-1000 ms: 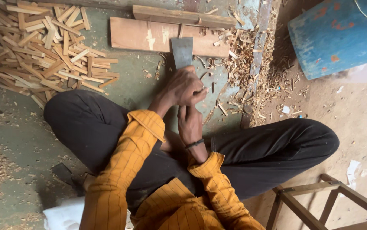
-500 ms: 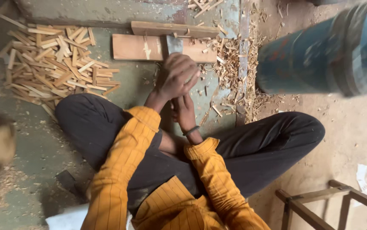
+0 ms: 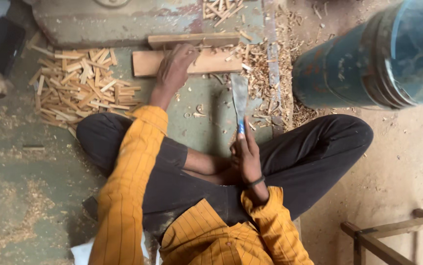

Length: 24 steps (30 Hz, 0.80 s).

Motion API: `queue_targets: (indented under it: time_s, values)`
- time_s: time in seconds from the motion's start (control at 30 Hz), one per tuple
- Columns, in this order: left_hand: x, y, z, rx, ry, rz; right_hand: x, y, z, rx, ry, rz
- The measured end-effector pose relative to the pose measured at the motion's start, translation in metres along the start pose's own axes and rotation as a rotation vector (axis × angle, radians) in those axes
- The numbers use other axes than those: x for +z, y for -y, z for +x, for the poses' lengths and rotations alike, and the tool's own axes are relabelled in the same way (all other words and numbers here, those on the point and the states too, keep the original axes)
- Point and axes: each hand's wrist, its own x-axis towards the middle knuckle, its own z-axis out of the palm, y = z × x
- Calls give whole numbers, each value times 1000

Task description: The person sits on the floor and uses a hand chisel to shave thin strips from a small rectangular wooden block. They repeatedly draw the chisel along the block's surface, producing wood shavings that accumulate on the floor.

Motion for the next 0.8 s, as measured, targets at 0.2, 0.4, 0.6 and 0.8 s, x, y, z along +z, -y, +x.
queue_targets:
  time_s: [0.2,0.4,0.6,0.8]
  values:
    - [8,9,16,247,194,209,-13,-3,-1,42,-47,52]
    - [17,-15,-1,-153,-41,-14,-14,-6,2,16,55,42]
    - [38,-21,24,-509,-104,-113,-12,-12,6,-22,27,-67]
    - [53,-13,35,-426,-244,-95,-13,-15,7,-30,-5,-105]
